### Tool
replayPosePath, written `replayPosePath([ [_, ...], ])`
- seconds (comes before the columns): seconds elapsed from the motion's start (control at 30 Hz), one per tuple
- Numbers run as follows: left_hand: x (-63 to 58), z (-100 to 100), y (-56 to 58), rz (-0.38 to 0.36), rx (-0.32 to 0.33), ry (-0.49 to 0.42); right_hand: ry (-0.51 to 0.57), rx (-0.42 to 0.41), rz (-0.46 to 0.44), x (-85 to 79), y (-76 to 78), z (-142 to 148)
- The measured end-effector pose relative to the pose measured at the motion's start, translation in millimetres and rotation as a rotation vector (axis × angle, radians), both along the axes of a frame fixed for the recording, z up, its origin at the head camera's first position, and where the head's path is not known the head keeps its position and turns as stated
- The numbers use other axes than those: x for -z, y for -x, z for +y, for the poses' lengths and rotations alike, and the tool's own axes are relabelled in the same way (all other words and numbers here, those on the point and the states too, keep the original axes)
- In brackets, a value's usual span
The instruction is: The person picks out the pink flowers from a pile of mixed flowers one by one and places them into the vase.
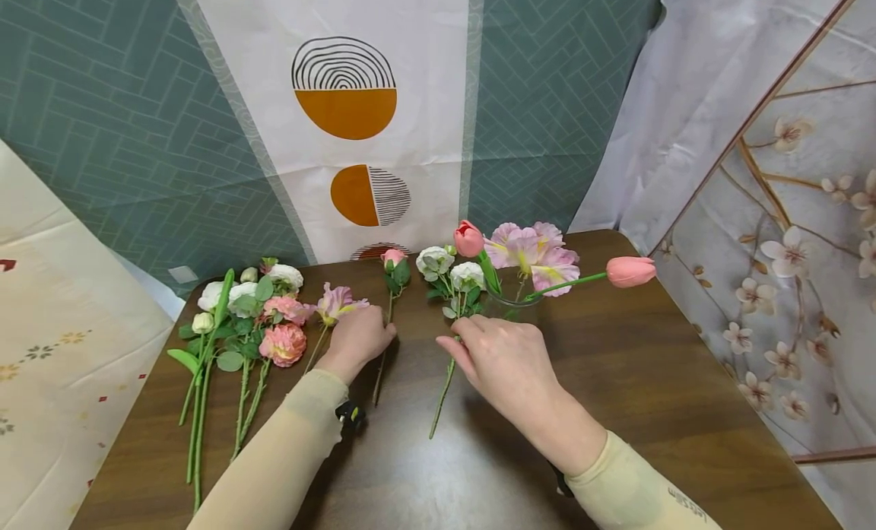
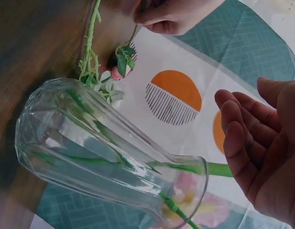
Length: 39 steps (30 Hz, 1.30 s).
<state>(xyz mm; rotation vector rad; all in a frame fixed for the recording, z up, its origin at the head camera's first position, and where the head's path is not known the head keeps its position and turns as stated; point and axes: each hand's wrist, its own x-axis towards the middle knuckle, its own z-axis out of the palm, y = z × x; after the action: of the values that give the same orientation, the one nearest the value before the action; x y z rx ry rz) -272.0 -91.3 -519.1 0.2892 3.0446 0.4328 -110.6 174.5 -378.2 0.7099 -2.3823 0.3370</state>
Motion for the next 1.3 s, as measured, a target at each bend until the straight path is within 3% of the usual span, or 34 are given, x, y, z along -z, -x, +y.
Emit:
replayPosePath([
  [0.3, 8.8, -10, 6.3, 0.093, 0.042, -0.039, 0.020, 0.006, -0.031, 5.6, 3.6, 2],
  [0.6, 9.9, -20, 0.1, 0.145, 0.062, -0.135, 0.033, 0.000, -0.050, 6.0, 3.9, 3],
  [0.7, -27.1, -15, -26.4, 0.166, 0.053, -0.187, 0.037, -0.006, -0.048, 5.2, 3.7, 2],
  [0.83, -86.5, -6, -66.4, 0.165, 0.019, -0.221, 0.044, -0.014, -0.035, 3.3, 3.2, 3],
  [0.93, -95.6, -5, -74.2, 0.178, 0.020, -0.236, 0.054, -0.019, -0.022, 1.9, 3.5, 3],
  [1.3, -107.5, -5, -91.7, 0.297, 0.065, -0.305, 0.101, -0.025, -0.069, -1.1, 2.9, 0],
])
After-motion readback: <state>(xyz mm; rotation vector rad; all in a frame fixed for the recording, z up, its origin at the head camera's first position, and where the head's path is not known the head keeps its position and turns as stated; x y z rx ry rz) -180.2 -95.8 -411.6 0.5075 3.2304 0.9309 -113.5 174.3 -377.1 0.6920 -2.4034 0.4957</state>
